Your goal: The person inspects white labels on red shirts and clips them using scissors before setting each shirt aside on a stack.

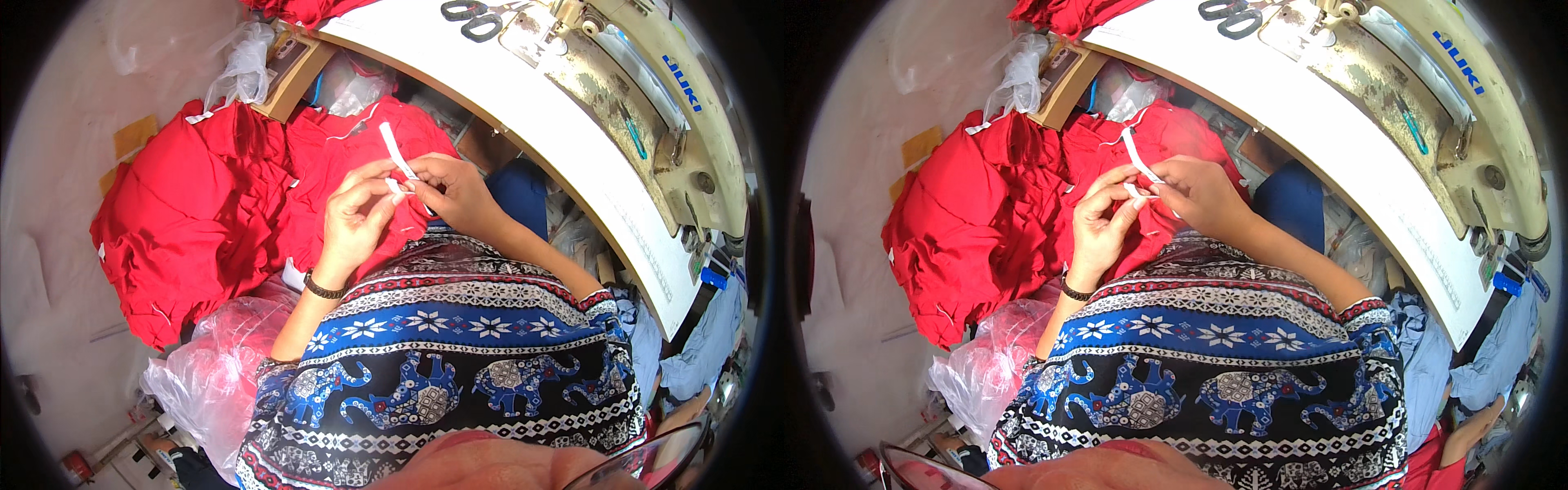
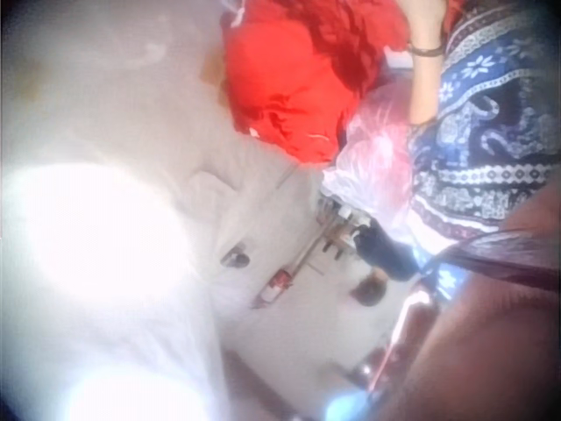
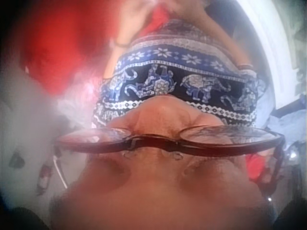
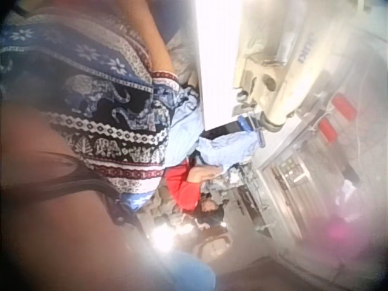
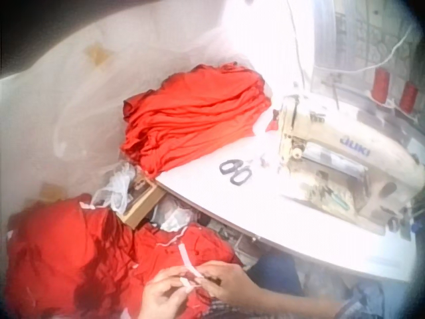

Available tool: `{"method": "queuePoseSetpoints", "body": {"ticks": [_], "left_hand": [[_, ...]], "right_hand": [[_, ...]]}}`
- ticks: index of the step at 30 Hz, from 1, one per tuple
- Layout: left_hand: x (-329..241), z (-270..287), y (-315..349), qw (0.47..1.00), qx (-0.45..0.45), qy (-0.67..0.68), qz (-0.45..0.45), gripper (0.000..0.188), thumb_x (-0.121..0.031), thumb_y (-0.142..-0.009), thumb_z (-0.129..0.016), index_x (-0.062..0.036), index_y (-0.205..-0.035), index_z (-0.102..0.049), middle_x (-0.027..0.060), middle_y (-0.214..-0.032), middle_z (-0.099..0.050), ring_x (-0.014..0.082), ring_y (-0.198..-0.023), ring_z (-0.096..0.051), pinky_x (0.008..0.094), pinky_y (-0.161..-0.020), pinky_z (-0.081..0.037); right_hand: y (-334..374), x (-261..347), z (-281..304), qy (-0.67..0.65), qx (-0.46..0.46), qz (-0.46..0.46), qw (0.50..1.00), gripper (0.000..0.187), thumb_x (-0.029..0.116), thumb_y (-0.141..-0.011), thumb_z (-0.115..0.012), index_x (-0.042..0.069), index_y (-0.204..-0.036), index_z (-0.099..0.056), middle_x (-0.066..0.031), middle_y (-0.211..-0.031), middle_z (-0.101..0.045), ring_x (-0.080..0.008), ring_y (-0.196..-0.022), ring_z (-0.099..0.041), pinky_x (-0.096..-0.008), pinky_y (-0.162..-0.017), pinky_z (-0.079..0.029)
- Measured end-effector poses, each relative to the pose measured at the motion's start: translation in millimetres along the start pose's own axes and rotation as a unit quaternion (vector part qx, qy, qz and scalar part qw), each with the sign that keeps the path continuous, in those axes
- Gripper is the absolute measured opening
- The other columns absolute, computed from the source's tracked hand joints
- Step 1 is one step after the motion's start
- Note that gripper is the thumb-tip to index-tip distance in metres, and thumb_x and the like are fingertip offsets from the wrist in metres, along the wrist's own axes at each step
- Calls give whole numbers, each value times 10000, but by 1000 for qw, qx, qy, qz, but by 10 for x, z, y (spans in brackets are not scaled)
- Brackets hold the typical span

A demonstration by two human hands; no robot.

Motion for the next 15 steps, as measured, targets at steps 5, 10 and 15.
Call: {"method": "queuePoseSetpoints", "body": {"ticks": [5, 10, 15], "left_hand": [[86, 41, 2, 1000, -24, -15, -6, 80, 16, -798, -688, -1, -872, -665, 138, -1153, -608, 212, -1063, -583, 324, -922, -447], [129, -59, 10, 999, -30, 8, -14, 110, 31, -778, -692, -6, -881, -678, 137, -1142, -625, 193, -995, -610, 307, -863, -478], [190, -84, 39, 996, -67, -36, -41, 133, 39, -764, -703, -6, -888, -686, 142, -1090, -650, 193, -949, -623, 302, -834, -488]], "right_hand": [[-31, -147, -48, -263, -12, -55, 963, 392, -31, -814, -626, -29, -1193, -526, -68, -958, -618, -134, -895, -619, -248, -776, -510], [-39, -217, -65, -301, -26, -76, 950, 429, -60, -801, -592, -37, -1219, -498, -85, -995, -611, -139, -930, -616, -250, -823, -510], [-8, -128, -64, -301, -27, -50, 952, 419, -49, -806, -599, -44, -1211, -493, -107, -1009, -604, -143, -937, -617, -252, -823, -512]]}}
Point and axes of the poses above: each hand's wrist, its own y-axis away from the middle knuckle, its own z-axis out of the back of the hand, x = y × z, the point moved 3 cm from there along -y, towards the middle knuckle
